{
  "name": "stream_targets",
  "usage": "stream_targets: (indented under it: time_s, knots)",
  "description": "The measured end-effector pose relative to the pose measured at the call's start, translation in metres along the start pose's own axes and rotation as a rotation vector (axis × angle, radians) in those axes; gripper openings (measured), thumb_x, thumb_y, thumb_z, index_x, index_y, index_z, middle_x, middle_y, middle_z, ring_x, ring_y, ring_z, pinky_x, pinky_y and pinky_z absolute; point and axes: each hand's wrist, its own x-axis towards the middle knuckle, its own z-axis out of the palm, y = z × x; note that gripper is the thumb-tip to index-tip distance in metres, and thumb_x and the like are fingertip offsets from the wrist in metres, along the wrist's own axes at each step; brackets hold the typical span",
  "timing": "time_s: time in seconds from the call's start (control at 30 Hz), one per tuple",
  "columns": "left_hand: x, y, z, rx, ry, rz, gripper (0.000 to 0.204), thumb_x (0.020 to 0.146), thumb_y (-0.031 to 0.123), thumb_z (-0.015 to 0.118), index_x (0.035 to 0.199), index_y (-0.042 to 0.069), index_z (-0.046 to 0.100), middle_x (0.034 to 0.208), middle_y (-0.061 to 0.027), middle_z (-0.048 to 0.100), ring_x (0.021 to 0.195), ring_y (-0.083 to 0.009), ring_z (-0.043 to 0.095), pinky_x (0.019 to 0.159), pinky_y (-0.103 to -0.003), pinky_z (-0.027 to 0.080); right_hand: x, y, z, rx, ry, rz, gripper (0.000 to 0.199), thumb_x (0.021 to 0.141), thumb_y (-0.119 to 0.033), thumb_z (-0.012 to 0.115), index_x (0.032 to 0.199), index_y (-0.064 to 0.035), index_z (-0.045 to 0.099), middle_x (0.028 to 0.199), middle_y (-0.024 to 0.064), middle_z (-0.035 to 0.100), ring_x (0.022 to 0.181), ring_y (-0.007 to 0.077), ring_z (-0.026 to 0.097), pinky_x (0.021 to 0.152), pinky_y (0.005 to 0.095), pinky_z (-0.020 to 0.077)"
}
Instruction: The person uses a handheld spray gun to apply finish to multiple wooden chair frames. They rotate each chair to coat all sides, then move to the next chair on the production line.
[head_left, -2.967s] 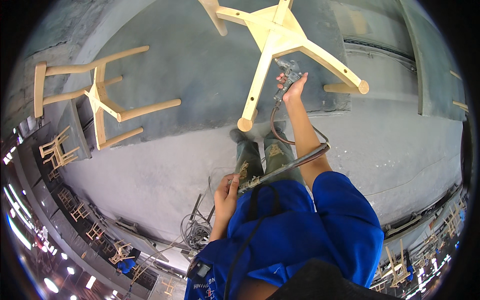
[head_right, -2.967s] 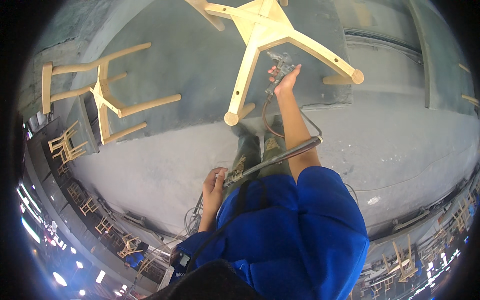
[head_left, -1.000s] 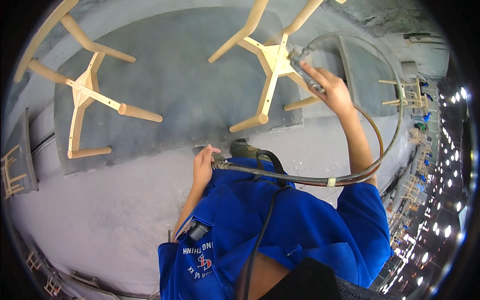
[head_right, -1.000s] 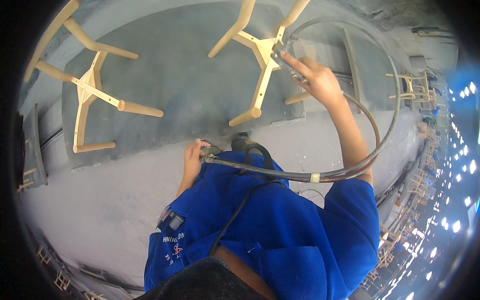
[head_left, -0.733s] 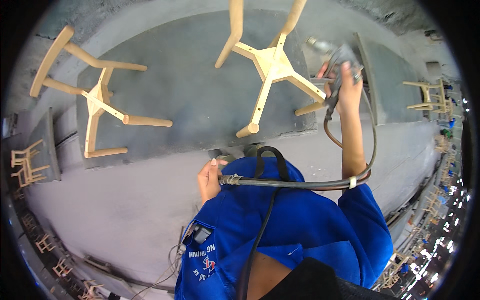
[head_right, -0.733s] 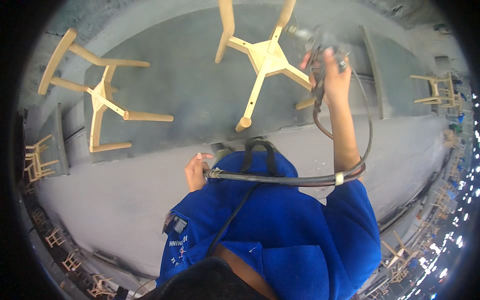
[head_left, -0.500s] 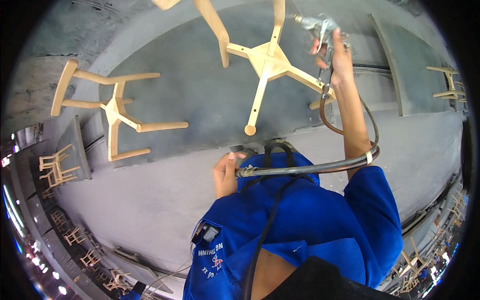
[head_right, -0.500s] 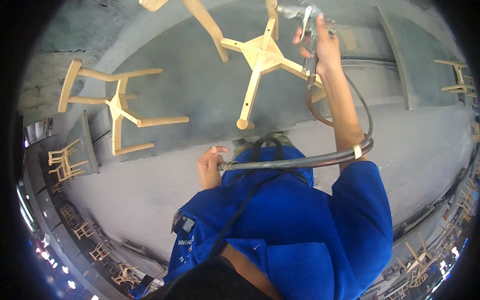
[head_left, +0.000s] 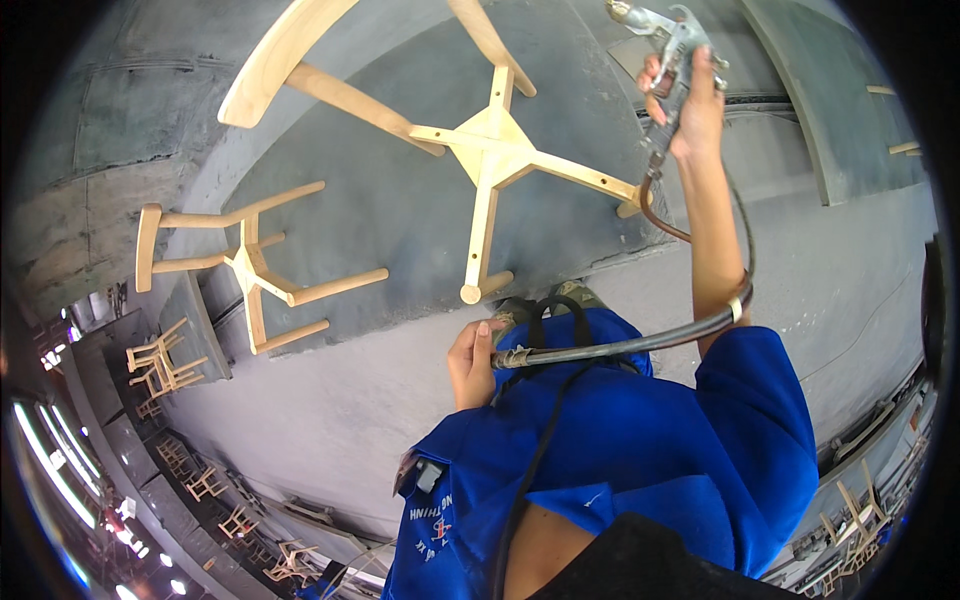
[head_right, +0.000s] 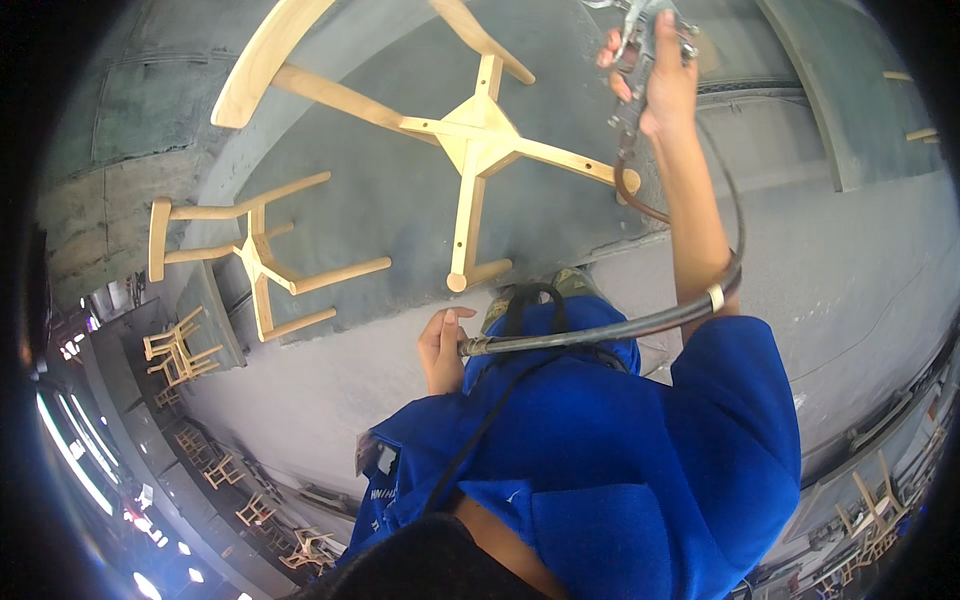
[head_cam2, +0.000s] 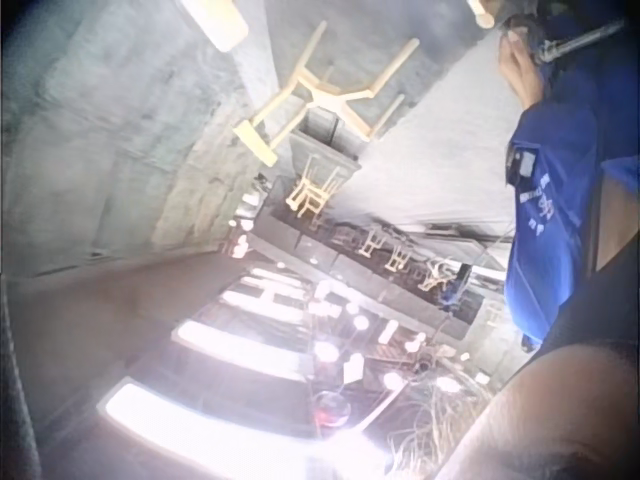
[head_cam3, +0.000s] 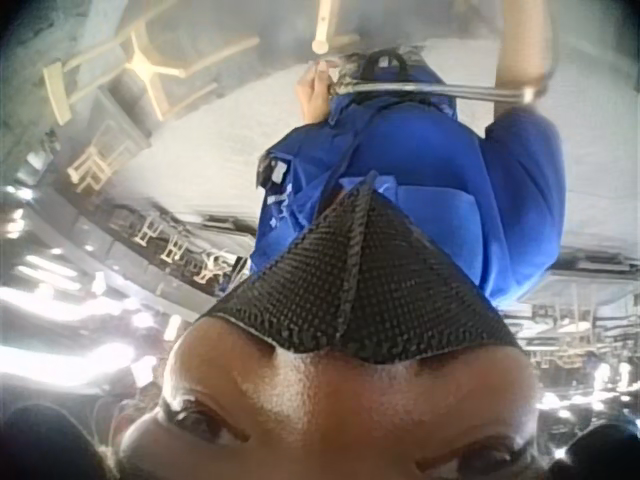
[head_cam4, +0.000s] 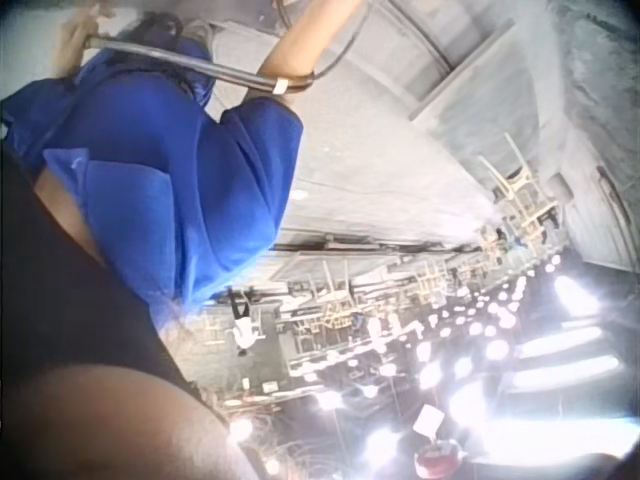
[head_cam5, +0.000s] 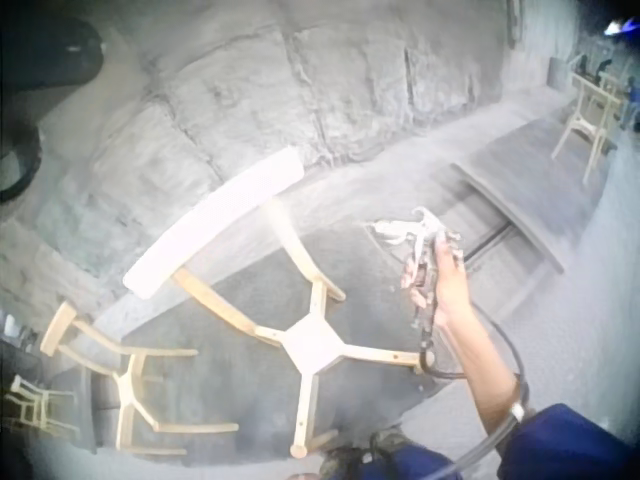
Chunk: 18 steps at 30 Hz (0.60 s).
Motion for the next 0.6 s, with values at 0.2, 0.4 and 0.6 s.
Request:
stream_targets:
  time_s: [0.2, 0.4, 0.6]
  knots:
    - [-0.007, 0.006, 0.017, 0.065, 0.067, -0.006, 0.031, 0.105, 0.025, 0.053, 0.100, 0.001, 0.071, 0.072, 0.0050, 0.048, 0.068, -0.0055, 0.039, 0.061, -0.023, 0.033, 0.024, 0.064, -0.059, -0.297, 0.215, 0.326, 0.039, 0.100, -0.046, 0.060, 0.102, -0.0065, 0.058, 0.075, 0.0089, 0.067, 0.063, 0.0182, 0.067, 0.039, 0.0258, 0.0372]
    - [-0.011, 0.006, 0.022, 0.092, 0.036, -0.033, 0.031, 0.106, 0.027, 0.053, 0.102, 0.001, 0.071, 0.075, 0.0049, 0.050, 0.070, -0.0058, 0.040, 0.063, -0.024, 0.034, 0.021, 0.121, -0.127, -0.413, 0.386, 0.412, 0.038, 0.096, -0.046, 0.067, 0.100, -0.0093, 0.058, 0.069, 0.0065, 0.064, 0.053, 0.0180, 0.066, 0.036, 0.0275, 0.0352]
    - [-0.005, 0.000, 0.015, 0.037, 0.081, 0.021, 0.035, 0.104, 0.030, 0.052, 0.100, 0.003, 0.073, 0.067, 0.0062, 0.042, 0.063, -0.0049, 0.036, 0.058, -0.024, 0.028, 0.021, 0.127, -0.153, -0.571, 0.522, 0.368, 0.038, 0.096, -0.045, 0.067, 0.101, -0.0083, 0.059, 0.066, 0.0042, 0.062, 0.049, 0.0155, 0.062, 0.036, 0.0283, 0.0364]
